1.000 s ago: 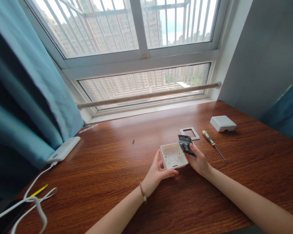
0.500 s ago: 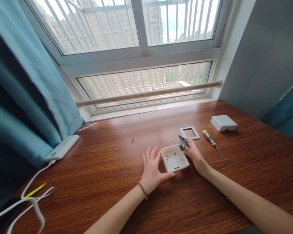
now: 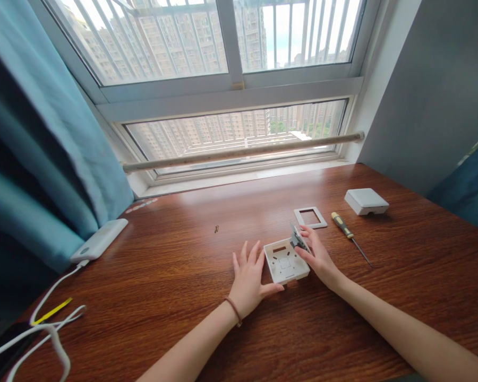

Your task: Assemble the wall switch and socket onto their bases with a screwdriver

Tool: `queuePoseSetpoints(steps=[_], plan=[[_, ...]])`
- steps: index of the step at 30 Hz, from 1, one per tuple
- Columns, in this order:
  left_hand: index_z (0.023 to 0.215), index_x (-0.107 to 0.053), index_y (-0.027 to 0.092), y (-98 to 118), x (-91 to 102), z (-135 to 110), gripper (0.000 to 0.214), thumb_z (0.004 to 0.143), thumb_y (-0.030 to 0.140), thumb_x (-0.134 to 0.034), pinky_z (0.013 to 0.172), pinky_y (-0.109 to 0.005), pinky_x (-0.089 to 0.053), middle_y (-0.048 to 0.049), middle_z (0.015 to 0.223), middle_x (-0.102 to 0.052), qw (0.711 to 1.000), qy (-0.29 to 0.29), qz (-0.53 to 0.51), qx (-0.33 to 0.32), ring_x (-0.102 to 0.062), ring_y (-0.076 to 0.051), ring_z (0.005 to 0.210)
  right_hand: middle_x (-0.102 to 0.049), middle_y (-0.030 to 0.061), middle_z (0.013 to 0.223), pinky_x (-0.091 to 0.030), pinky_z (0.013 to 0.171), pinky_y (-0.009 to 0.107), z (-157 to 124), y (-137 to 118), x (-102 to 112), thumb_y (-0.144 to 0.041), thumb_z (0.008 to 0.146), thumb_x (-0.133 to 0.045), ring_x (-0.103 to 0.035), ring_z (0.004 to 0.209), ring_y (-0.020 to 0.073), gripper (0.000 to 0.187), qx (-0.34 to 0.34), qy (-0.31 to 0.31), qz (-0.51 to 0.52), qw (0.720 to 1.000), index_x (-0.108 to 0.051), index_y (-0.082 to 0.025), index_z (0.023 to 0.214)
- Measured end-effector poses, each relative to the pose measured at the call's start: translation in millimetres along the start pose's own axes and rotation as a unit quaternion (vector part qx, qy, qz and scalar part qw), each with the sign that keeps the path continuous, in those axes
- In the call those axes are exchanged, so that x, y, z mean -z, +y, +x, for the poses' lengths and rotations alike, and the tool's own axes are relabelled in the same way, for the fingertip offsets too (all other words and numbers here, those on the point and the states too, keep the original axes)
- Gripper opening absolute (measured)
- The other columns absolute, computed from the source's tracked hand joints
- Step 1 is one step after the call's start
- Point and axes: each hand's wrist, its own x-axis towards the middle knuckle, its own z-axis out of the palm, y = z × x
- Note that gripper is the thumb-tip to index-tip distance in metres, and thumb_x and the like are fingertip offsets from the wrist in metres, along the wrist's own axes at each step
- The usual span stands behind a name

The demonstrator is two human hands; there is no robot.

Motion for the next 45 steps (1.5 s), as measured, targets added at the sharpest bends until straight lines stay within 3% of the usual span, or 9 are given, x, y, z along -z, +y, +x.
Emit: queuePoseSetpoints(steps=[6,11,16,20,27,31,37,45], plan=[[0.126,-0.046,0.025,0.9,-2.1,-1.4,0.08,0.056,0.055,-0.069,0.099,-0.049,0.023,-0.0109,0.142,-0.03,1.0,0.002,-0.002,-0.001,-0.001,-0.032,0.135,-0.042,0.0091,0.115,-0.039,0.088,0.041,-0.6,3.2,0.1,-0.043,0.077,-0.058,-0.052,0.101,0.0246,0.059,0.014,0.006,-0.038,0.999,-0.028,-0.024,0.125],[0.128,-0.042,0.023,-1.8,-2.7,-0.2,0.088,0.052,0.056,-0.071,0.1,-0.051,0.021,-0.0131,0.143,-0.028,1.0,0.013,-0.021,-0.003,-0.002,-0.033,0.135,-0.043,0.0092,0.119,-0.033,0.096,0.044,2.7,7.2,3.6,-0.037,0.064,-0.072,-0.045,0.11,0.0276,0.08,0.075,0.024,-0.11,0.991,-0.026,-0.026,0.128],[0.133,-0.035,0.026,5.9,4.6,0.8,0.087,0.057,0.047,-0.073,0.105,-0.05,0.009,-0.0104,0.143,-0.028,0.991,0.045,-0.11,-0.059,-0.004,-0.032,0.135,-0.043,0.0091,0.123,-0.027,0.101,0.046,0.0,-5.0,3.6,-0.033,0.052,-0.08,-0.039,0.115,0.0296,0.098,0.194,-0.045,-0.178,0.964,-0.025,-0.027,0.134],[0.131,-0.038,0.027,16.8,13.6,0.3,0.084,0.057,0.037,-0.076,0.107,-0.048,0.004,-0.0084,0.141,-0.033,0.981,0.029,-0.176,-0.074,-0.005,-0.03,0.135,-0.047,0.0086,0.122,-0.029,0.1,0.045,-4.7,-14.4,-1.1,-0.033,0.05,-0.081,-0.039,0.114,0.0297,0.102,0.226,-0.102,-0.177,0.952,-0.026,-0.029,0.136],[0.12,-0.051,0.023,22.2,20.8,3.2,0.086,0.042,0.031,-0.084,0.108,-0.048,-0.006,-0.0107,0.132,-0.043,0.971,0.017,-0.231,-0.057,-0.012,-0.034,0.133,-0.05,0.0077,0.123,-0.029,0.099,0.047,-5.5,-16.5,-1.1,-0.033,0.048,-0.082,-0.042,0.112,0.0306,0.104,0.221,-0.121,-0.166,0.953,-0.027,-0.031,0.136],[0.118,-0.052,0.021,18.2,18.5,4.2,0.079,0.046,0.032,-0.082,0.108,-0.047,-0.011,-0.011,0.128,-0.046,0.975,0.025,-0.211,-0.067,-0.017,-0.034,0.131,-0.047,0.009,0.127,-0.031,0.099,0.045,-4.5,-16.5,2.6,-0.03,0.049,-0.082,-0.042,0.115,0.0297,0.107,0.212,-0.15,-0.139,0.955,-0.022,-0.03,0.138],[0.12,-0.048,0.021,8.2,12.6,6.5,0.08,0.049,0.035,-0.08,0.108,-0.045,-0.013,-0.011,0.131,-0.041,0.983,0.02,-0.17,-0.063,-0.02,-0.032,0.131,-0.029,0.0107,0.141,-0.025,0.104,0.046,0.6,-13.8,14.2,-0.022,0.057,-0.079,-0.036,0.124,0.0269,0.107,0.177,-0.176,-0.07,0.966,-0.013,-0.03,0.14],[0.124,-0.043,0.022,2.0,6.1,9.4,0.081,0.053,0.037,-0.078,0.108,-0.047,-0.013,-0.0121,0.135,-0.038,0.985,0.004,-0.166,-0.049,-0.017,-0.032,0.133,-0.029,0.0125,0.139,-0.029,0.101,0.048,11.2,-1.8,21.7,-0.021,0.058,-0.079,-0.037,0.124,0.0259,0.112,0.138,-0.201,-0.029,0.969,-0.003,-0.033,0.14]])
